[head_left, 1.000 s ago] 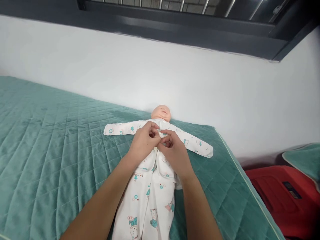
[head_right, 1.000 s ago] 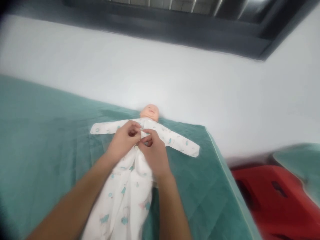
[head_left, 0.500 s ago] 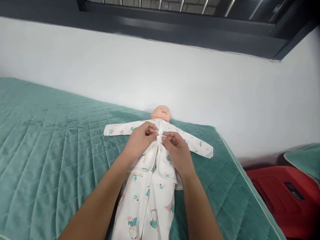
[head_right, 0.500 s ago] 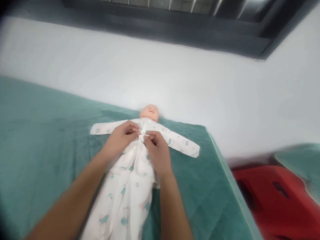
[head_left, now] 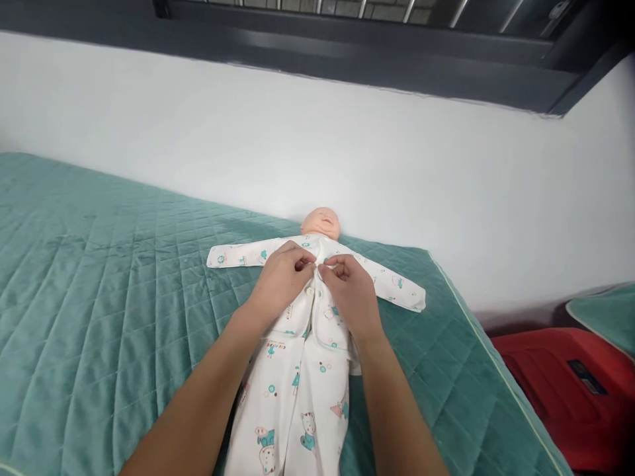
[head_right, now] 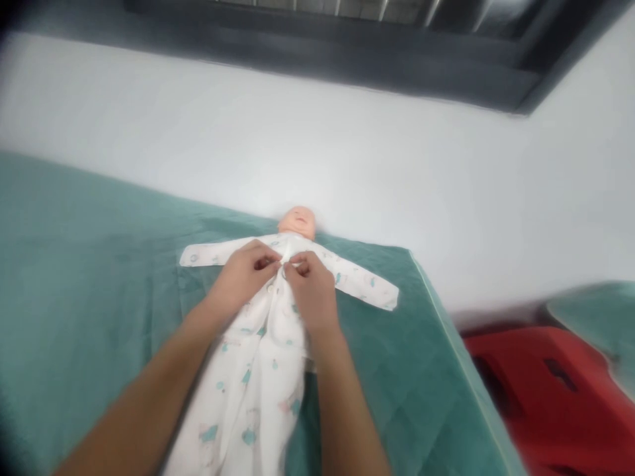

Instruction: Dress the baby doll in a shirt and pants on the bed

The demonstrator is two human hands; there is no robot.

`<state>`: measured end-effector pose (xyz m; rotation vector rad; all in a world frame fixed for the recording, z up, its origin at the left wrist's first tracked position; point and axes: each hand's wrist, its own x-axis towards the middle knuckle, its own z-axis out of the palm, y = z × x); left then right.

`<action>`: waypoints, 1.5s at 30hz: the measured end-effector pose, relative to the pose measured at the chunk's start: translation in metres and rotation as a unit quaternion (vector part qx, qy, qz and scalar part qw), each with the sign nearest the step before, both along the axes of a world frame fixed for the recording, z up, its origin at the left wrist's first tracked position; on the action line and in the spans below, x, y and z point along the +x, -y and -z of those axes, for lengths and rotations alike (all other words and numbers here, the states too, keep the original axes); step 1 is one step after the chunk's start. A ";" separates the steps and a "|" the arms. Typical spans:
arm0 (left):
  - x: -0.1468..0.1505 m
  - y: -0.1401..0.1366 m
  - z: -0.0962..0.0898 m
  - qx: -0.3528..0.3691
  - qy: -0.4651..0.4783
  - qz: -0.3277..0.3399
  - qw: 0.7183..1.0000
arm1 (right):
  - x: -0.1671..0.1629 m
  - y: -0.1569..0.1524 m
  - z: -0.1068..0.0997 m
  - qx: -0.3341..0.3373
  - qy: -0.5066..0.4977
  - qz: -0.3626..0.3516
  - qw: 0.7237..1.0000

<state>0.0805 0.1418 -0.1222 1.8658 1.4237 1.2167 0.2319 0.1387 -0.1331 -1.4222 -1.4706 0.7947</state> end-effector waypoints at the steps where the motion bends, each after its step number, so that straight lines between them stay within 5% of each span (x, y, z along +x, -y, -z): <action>1: 0.000 -0.001 0.001 0.003 -0.005 -0.001 1.000 | 0.000 -0.002 -0.001 -0.005 0.007 -0.006 1.000; 21: 0.002 -0.003 0.002 -0.064 0.049 0.014 0.997 | 0.001 -0.005 -0.003 -0.029 -0.031 -0.002 0.999; 35: 0.006 0.002 -0.002 -0.018 0.038 0.005 0.999 | 0.000 -0.005 0.002 0.009 -0.014 0.002 1.000; 45: 0.004 -0.003 0.006 -0.036 0.138 0.021 0.990 | -0.001 0.008 0.005 0.030 -0.079 -0.002 0.996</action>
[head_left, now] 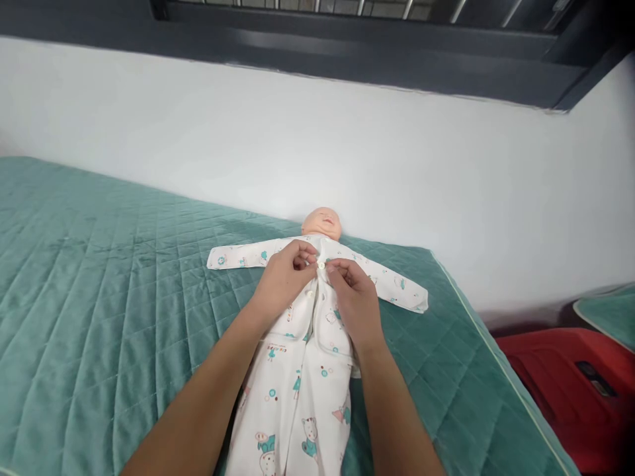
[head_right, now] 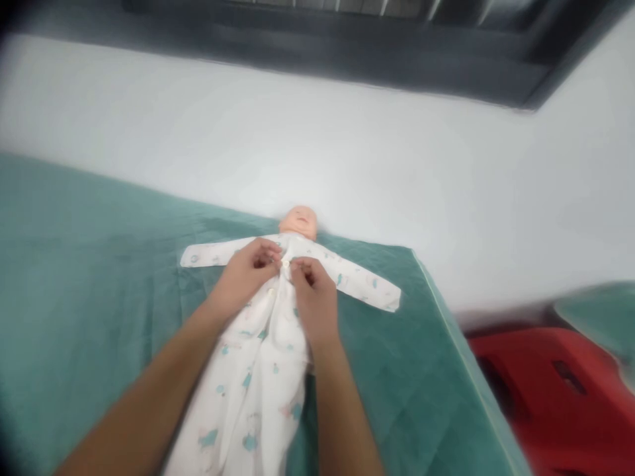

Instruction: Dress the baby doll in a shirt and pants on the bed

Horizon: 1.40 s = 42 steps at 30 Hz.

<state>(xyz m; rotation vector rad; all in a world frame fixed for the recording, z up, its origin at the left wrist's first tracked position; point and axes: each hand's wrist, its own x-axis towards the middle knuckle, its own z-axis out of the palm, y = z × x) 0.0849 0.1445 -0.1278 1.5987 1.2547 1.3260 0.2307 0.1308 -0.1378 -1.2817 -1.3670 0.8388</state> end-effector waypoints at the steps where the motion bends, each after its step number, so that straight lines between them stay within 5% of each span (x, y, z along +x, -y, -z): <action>1: 0.000 -0.001 0.002 0.008 -0.009 -0.006 1.000 | 0.000 0.002 0.000 0.002 -0.002 -0.002 1.000; 10: -0.007 0.001 -0.003 0.007 -0.020 -0.026 0.999 | 0.001 0.009 -0.004 0.028 0.014 0.011 0.999; 16: -0.035 0.012 -0.023 -0.077 -0.078 0.163 0.980 | 0.001 0.032 -0.029 -0.032 0.257 -0.044 0.965; 22: -0.039 0.013 -0.024 -0.067 -0.163 0.207 0.962 | -0.012 0.043 -0.029 -0.045 0.396 -0.014 0.917; 32: -0.042 0.012 -0.023 -0.064 -0.143 0.248 0.956 | 0.006 0.038 -0.033 -0.116 0.174 -0.088 0.974; 42: -0.038 0.012 -0.021 -0.134 0.023 0.303 0.943 | 0.015 0.028 -0.025 -0.161 -0.081 -0.132 0.975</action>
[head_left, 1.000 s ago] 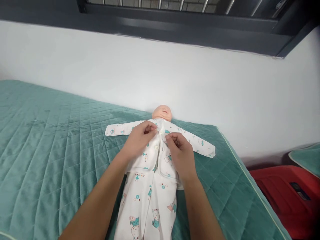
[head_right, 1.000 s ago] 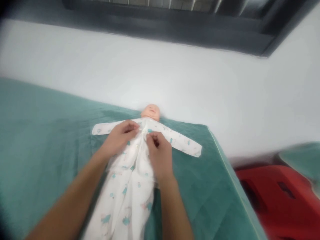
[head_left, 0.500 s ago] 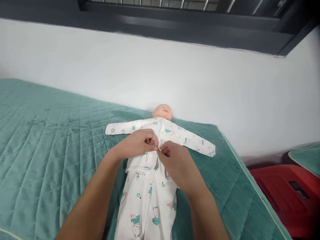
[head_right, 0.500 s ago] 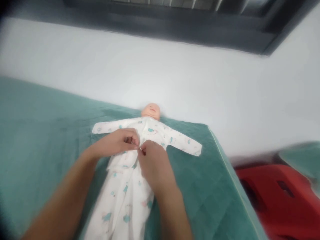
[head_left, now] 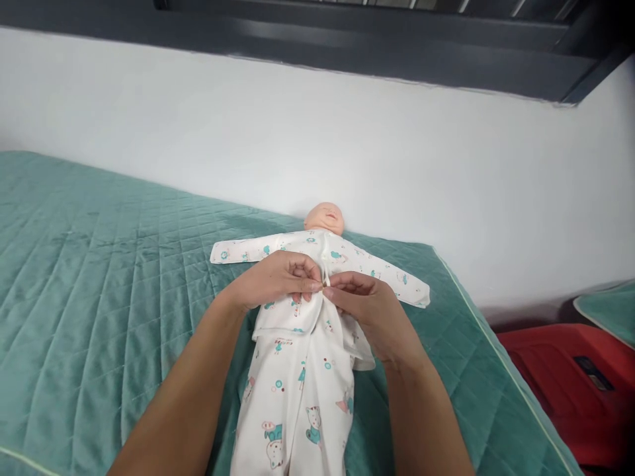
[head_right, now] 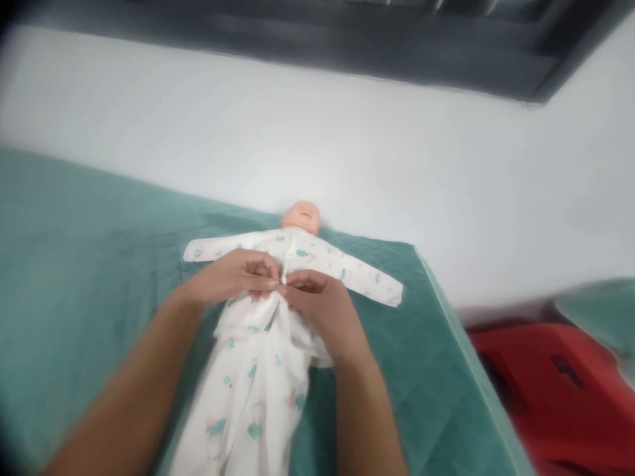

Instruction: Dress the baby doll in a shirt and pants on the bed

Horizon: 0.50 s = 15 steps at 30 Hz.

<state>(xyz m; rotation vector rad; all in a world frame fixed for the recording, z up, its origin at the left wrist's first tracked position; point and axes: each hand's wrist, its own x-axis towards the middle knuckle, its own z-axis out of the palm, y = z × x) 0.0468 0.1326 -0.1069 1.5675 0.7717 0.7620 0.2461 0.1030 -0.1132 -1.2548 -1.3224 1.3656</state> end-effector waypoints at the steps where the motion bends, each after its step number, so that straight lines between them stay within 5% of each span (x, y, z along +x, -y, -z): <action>1: 0.000 -0.001 0.001 -0.005 0.004 -0.002 1.000 | -0.001 0.000 0.000 0.003 0.004 0.000 1.000; 15: 0.001 -0.005 0.006 -0.021 0.017 -0.010 1.000 | -0.002 0.000 -0.006 -0.021 0.038 -0.031 0.999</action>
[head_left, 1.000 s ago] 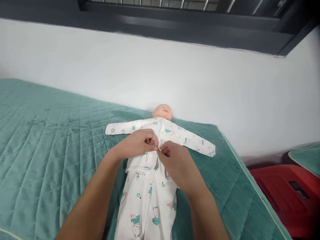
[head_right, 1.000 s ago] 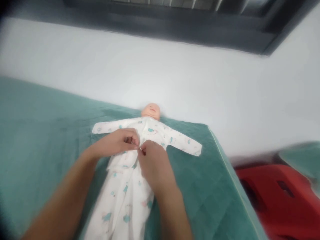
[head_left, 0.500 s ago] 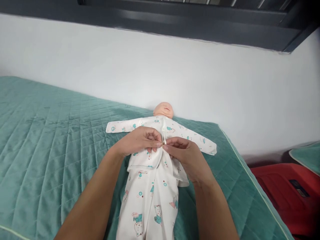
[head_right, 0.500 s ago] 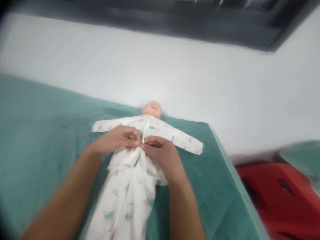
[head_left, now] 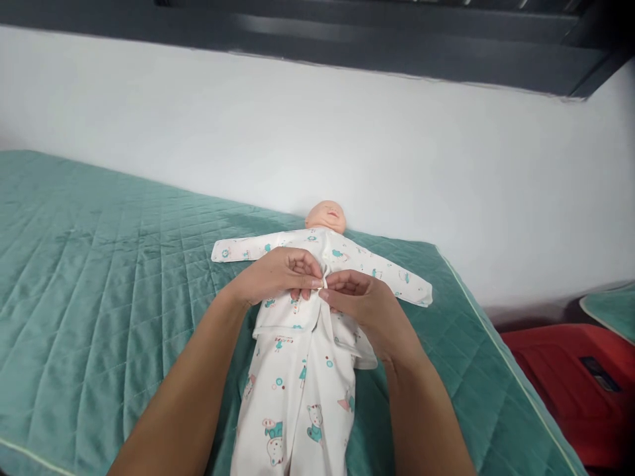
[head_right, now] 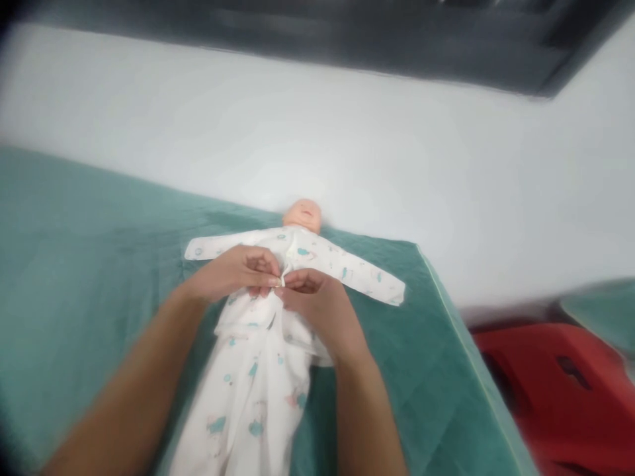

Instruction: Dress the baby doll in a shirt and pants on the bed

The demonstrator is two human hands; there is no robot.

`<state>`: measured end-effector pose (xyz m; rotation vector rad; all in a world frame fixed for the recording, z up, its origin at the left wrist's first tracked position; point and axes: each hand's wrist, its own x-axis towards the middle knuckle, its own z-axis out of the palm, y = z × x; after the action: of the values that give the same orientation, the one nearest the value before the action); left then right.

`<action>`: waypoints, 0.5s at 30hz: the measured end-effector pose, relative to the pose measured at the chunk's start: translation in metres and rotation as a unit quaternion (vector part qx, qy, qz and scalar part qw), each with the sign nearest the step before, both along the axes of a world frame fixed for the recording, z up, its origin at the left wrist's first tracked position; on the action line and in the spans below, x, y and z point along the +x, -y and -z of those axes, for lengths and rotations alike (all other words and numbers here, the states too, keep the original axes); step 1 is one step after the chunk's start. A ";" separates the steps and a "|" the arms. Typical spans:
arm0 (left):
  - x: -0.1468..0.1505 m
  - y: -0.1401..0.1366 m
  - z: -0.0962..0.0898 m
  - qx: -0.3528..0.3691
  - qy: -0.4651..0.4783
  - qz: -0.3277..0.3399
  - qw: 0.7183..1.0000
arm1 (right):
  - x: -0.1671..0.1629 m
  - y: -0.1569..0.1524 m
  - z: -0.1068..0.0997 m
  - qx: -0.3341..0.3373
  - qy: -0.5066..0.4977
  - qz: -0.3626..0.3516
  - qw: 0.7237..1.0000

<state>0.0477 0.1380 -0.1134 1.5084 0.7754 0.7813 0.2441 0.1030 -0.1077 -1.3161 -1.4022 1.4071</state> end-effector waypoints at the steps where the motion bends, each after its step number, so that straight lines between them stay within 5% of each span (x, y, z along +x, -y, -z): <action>1: 0.000 0.000 0.000 0.001 -0.001 -0.001 1.000 | 0.000 0.000 0.000 0.000 -0.003 -0.007 1.000; 15: 0.004 0.006 -0.005 0.003 -0.048 0.004 0.999 | -0.003 0.002 0.008 0.037 0.031 -0.079 0.996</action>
<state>0.0519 0.1316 -0.1081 1.5639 0.8377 0.7093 0.2413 0.1010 -0.1157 -1.2323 -1.6149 1.4118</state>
